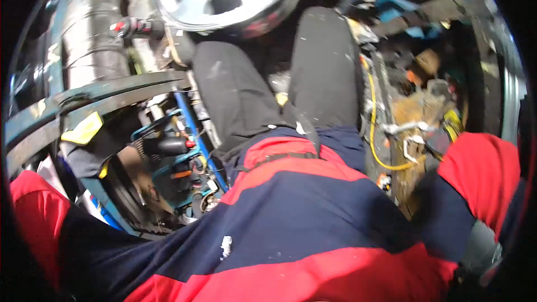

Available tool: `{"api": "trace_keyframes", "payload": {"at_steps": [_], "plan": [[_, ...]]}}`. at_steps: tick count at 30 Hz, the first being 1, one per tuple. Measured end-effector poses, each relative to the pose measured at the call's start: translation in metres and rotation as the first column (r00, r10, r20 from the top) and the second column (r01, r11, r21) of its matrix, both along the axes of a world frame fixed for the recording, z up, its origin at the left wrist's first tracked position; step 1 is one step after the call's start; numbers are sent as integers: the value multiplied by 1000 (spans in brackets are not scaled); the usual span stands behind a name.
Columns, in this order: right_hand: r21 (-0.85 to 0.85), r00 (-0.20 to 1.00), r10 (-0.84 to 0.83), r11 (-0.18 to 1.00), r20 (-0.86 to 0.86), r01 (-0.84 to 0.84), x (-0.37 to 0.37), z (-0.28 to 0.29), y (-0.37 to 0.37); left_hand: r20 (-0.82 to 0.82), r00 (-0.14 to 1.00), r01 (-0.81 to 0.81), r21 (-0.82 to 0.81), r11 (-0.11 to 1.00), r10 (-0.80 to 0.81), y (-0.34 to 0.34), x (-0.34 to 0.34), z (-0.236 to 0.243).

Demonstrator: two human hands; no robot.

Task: The person sits on the floor and uses a small brush to apply silver liquid from a small container to the decorative bolts on a wheel rim.

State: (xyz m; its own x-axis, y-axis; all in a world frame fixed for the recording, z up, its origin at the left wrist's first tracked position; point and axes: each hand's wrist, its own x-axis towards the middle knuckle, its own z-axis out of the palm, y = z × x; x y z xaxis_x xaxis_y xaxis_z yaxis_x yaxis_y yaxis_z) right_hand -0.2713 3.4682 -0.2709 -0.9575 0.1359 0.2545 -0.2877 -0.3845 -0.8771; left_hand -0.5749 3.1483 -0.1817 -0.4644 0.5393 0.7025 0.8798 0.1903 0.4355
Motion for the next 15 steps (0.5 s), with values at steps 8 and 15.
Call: {"api": "trace_keyframes", "payload": {"at_steps": [8, 15], "plan": [[-37, 983, -134, 989, 122, 140, 11, -26, -26, 78, 990, -115, -26, 993, 117, -11, 21, -24], [-56, 976, -80, 994, 203, 93, -9, -42, -45, 170, 971, -187, 113, 976, 167, -40, 22, -32]]}}
